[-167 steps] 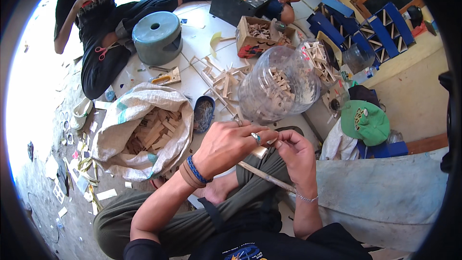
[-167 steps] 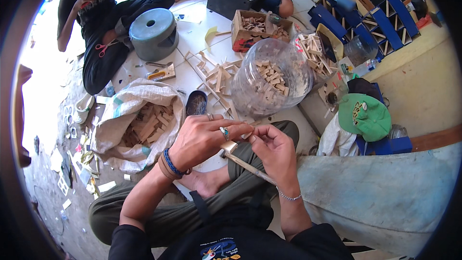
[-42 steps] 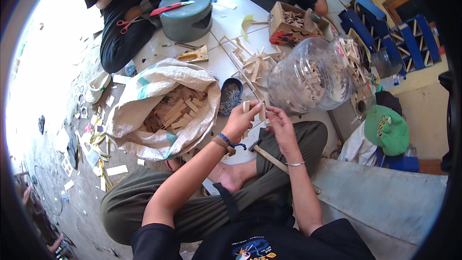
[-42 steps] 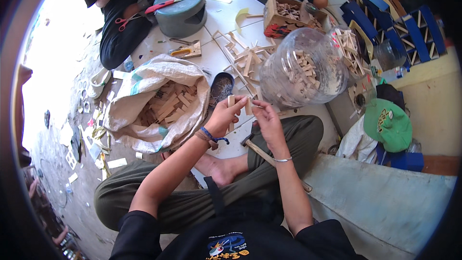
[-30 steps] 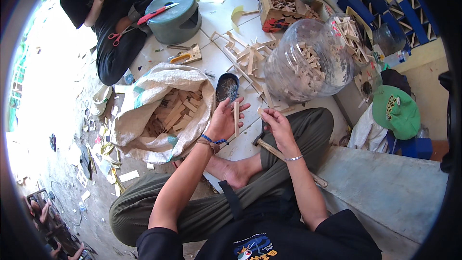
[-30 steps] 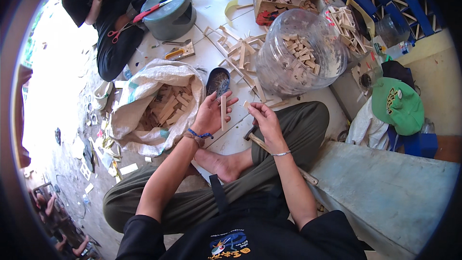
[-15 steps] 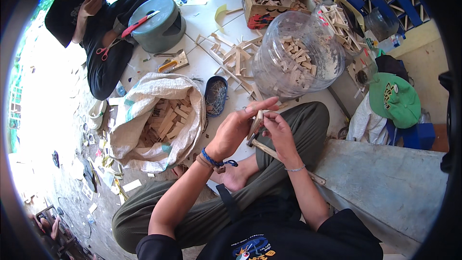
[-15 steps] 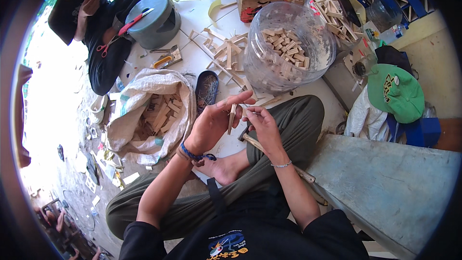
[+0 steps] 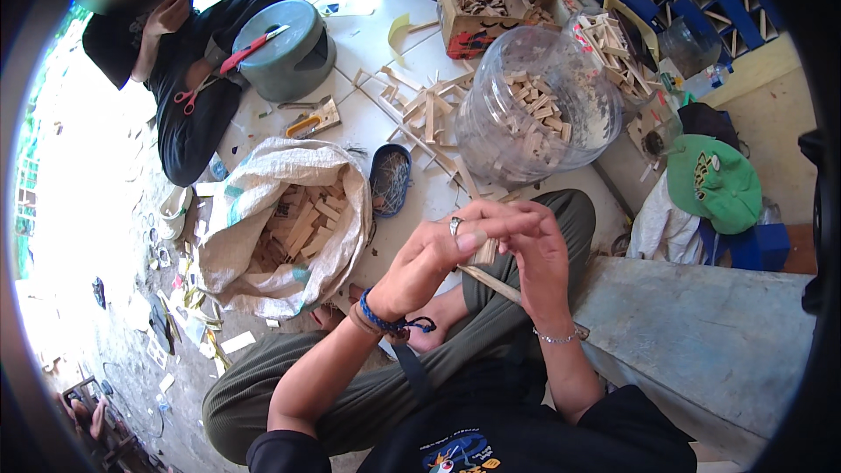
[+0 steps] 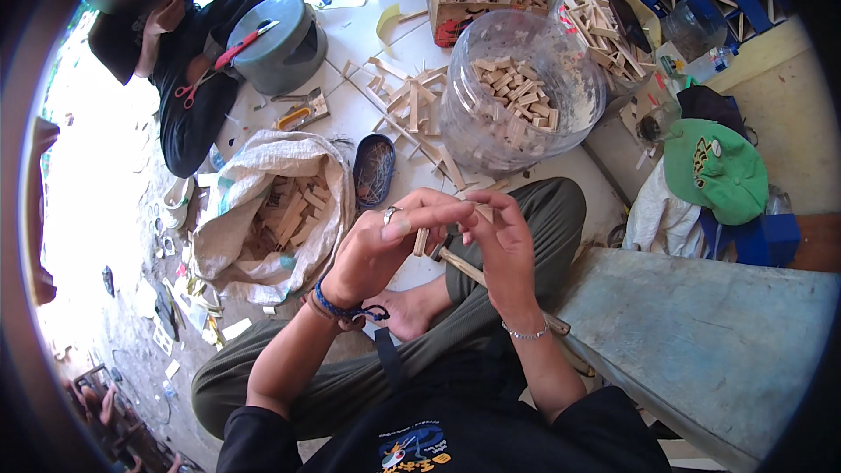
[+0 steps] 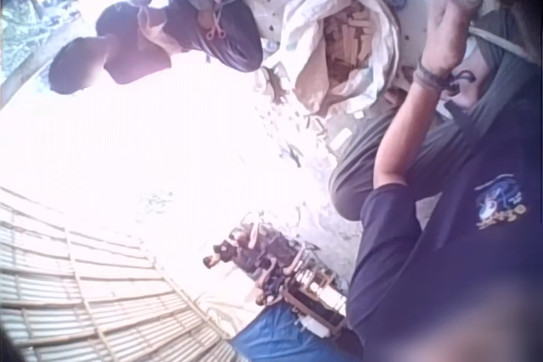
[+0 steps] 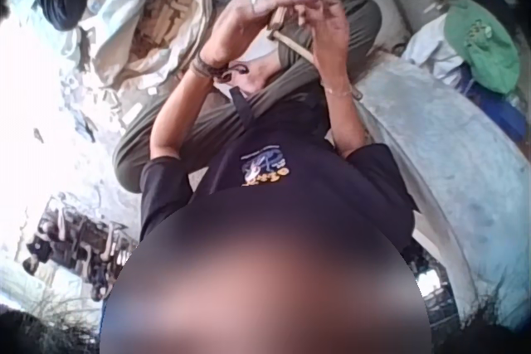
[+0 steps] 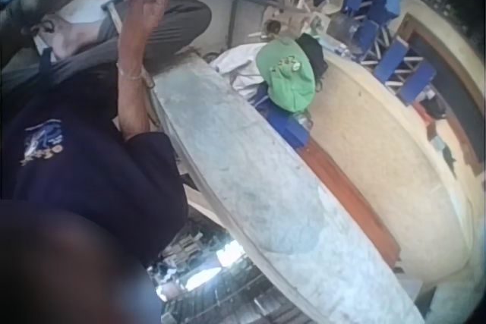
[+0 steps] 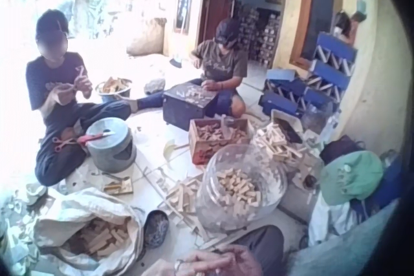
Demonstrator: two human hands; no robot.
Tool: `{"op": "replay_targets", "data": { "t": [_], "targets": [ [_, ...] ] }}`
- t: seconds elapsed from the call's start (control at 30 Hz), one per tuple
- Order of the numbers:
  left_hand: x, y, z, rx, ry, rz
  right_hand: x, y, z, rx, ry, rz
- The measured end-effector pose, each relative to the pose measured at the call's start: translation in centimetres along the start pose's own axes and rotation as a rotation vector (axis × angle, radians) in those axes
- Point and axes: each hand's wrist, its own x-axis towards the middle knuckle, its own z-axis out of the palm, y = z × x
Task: The person sits on the floor and assembles small wooden pieces into rectangular blocks. They pick pieces from a sack, align them, and use a hammer to tap them together. The person occasionally inspects the assembled blocks and places them into a clear plastic container.
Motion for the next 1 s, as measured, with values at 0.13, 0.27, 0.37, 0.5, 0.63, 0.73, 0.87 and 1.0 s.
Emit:
{"op": "replay_targets", "data": {
  "t": [0.13,0.27,0.37,0.5,0.63,0.73,0.87,1.0],
  "targets": [
    [-0.2,1.8,0.2,0.040,-0.079,0.086,-1.7,-2.5,1.2,-0.055,0.074,-0.221],
    [-0.2,2.9,0.8,0.134,-0.013,0.089,-2.7,-4.8,2.3,-0.402,0.027,-0.488],
    [0.1,2.7,1.8,-0.024,0.031,0.077,-3.3,-6.4,3.0,-0.771,-0.111,-0.595],
    [-0.1,3.0,2.0,-0.024,0.037,0.034,-2.9,-6.5,4.2,-0.846,-0.108,-0.707],
    [0.1,3.7,1.9,0.142,0.006,0.140,-2.3,-8.1,3.8,-0.707,-0.178,-0.595],
    [0.2,5.6,0.9,0.529,-0.047,0.308,-2.1,-9.8,3.4,-0.807,-0.183,-0.679],
    [-0.1,7.5,1.4,0.727,-0.012,0.339,-2.7,-11.5,3.6,-0.959,-0.167,-0.777],
    [-0.3,8.2,2.2,0.834,0.003,0.385,-2.6,-12.1,3.5,-0.998,-0.171,-0.838]
  ]
}}
